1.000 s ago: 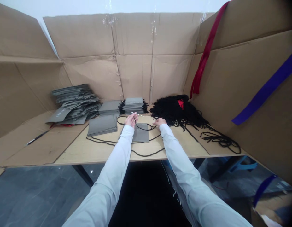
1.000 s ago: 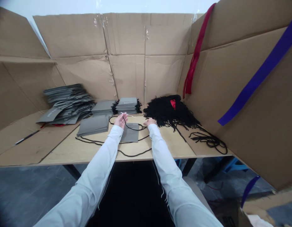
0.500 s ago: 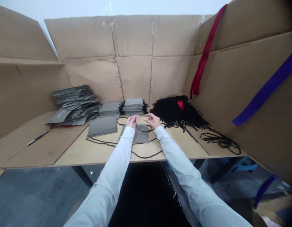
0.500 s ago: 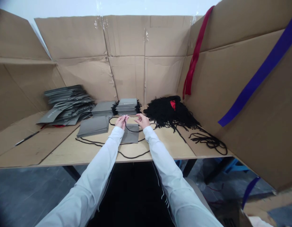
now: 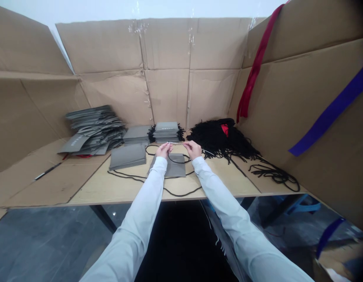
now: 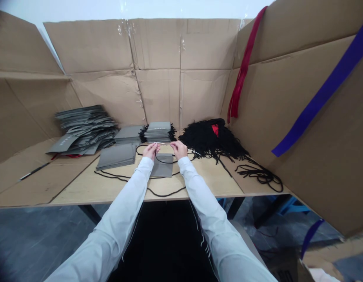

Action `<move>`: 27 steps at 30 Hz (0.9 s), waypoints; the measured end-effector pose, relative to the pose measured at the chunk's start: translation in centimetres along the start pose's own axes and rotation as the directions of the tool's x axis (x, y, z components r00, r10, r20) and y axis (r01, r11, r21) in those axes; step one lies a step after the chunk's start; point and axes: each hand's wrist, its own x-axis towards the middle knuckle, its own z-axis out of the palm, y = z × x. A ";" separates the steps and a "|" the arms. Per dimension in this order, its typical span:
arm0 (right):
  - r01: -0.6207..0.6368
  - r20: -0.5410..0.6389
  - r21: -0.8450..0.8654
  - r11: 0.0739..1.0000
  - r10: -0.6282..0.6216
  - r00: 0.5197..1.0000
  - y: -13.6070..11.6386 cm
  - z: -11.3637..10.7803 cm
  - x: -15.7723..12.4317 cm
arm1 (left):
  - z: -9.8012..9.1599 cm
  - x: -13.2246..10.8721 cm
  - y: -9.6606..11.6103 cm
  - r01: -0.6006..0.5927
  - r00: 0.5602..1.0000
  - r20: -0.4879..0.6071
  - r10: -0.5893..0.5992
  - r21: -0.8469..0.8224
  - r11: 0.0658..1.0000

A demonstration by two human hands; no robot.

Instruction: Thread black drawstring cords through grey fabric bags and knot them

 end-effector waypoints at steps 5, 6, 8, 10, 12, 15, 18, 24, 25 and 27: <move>0.020 -0.062 -0.003 1.000 -0.020 0.998 0.0 -0.2 0.0 | 0.0 -0.2 0.1 0.003 1.000 0.005 -0.003 -0.005 1.000; 0.024 -0.069 -0.001 1.000 -0.024 0.997 0.0 -0.2 0.0 | 0.0 -0.2 0.2 0.007 1.000 0.004 -0.007 -0.010 1.000; 0.027 -0.075 -0.004 1.000 -0.027 0.997 0.0 -0.2 0.0 | 0.0 -0.3 0.2 0.011 1.000 0.008 -0.011 -0.026 1.000; 0.038 -0.085 -0.005 0.999 -0.038 0.996 0.1 -0.1 0.1 | 0.1 -0.3 0.3 0.009 1.000 0.009 -0.008 -0.042 0.999; 0.071 -0.092 -0.001 0.997 -0.071 0.993 0.2 0.0 0.1 | 0.1 -0.3 0.3 0.005 1.000 0.007 -0.005 -0.054 0.999; 0.114 -0.081 -0.002 0.994 -0.113 0.990 0.4 0.2 0.1 | 0.1 -0.2 0.2 -0.009 1.000 -0.008 0.009 -0.068 0.998; 0.113 -0.063 -0.024 0.993 -0.114 0.991 0.6 0.3 0.2 | -0.1 -0.1 0.3 -0.003 0.999 -0.033 0.001 -0.062 0.998; 0.096 0.011 -0.112 0.989 -0.095 0.995 1.0 0.3 0.3 | -0.4 0.0 0.4 -0.009 0.999 -0.038 0.008 -0.010 1.000; 0.097 0.029 -0.128 0.987 -0.094 0.995 1.1 0.4 0.4 | -0.3 -0.2 0.4 -0.026 0.999 -0.022 0.026 0.009 1.000; 0.100 0.056 -0.155 0.983 -0.093 0.994 1.2 0.4 0.4 | -0.2 -0.5 0.5 -0.075 0.997 0.021 0.073 0.064 0.995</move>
